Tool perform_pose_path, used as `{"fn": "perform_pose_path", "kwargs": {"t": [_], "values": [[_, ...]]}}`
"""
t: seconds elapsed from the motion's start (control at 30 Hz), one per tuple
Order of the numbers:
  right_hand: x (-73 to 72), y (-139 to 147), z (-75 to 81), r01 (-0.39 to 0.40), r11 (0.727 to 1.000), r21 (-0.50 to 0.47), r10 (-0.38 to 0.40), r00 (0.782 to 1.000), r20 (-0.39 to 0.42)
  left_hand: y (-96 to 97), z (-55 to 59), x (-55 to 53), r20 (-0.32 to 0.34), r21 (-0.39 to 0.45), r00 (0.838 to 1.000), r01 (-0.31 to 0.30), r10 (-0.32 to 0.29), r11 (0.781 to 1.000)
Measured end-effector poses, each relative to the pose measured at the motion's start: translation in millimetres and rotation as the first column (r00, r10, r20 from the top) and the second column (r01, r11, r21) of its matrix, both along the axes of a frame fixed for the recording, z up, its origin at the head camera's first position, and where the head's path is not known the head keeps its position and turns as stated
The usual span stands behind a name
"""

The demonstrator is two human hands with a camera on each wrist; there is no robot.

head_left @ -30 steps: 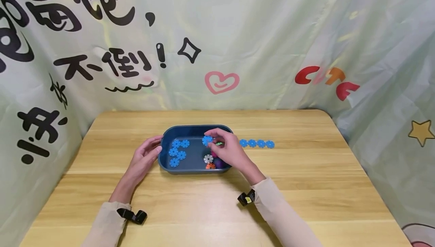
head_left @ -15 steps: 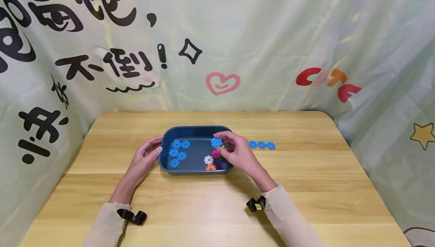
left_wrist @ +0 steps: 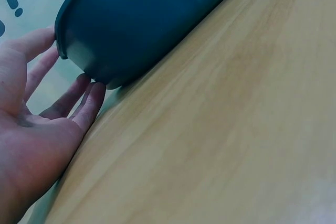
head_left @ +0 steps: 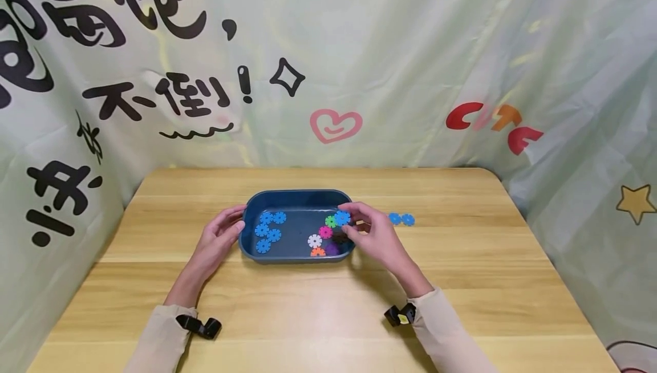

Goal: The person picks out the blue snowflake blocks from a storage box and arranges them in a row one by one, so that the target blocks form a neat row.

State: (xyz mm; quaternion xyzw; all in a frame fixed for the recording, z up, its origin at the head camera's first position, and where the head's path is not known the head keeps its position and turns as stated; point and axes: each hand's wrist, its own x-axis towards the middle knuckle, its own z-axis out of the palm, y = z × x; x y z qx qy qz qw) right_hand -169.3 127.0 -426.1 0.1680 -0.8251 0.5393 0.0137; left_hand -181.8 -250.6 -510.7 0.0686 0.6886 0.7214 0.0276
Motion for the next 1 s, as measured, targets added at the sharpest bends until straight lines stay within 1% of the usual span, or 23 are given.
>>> {"fn": "perform_pose_path", "kwargs": {"t": [0.1,0.23,0.33,0.43,0.67,1.0], "values": [[1.1,5.1,0.7,0.015,1.000,0.006,-0.015,1.000,0.002,-0.4,-0.9,0.3,-0.002,0.010,1.000,-0.003,0.003,1.000],[2.2,14.5,1.1,0.034,0.999,0.018,-0.034,0.999,-0.018,1.0,-2.3,-1.4,-0.016,0.034,1.000,0.011,-0.010,0.999],[3.7,22.4,0.4,0.048,0.999,0.022,-0.047,0.999,-0.025,2.2,-2.7,-1.9,-0.017,0.034,1.000,0.016,-0.016,0.999],[4.1,29.7,-0.2,0.055,0.998,0.010,-0.055,0.998,-0.023,1.9,-2.1,-1.0,-0.012,0.030,1.000,0.005,-0.004,1.000],[1.0,47.8,-1.7,0.076,0.997,-0.035,-0.076,0.997,0.005,0.4,-0.2,-0.3,-0.007,0.020,1.000,-0.002,0.002,1.000],[-1.7,67.9,2.8,0.125,0.992,-0.006,-0.125,0.992,-0.010,1.0,-0.1,0.0,-0.005,0.017,1.000,-0.003,0.003,1.000]]}}
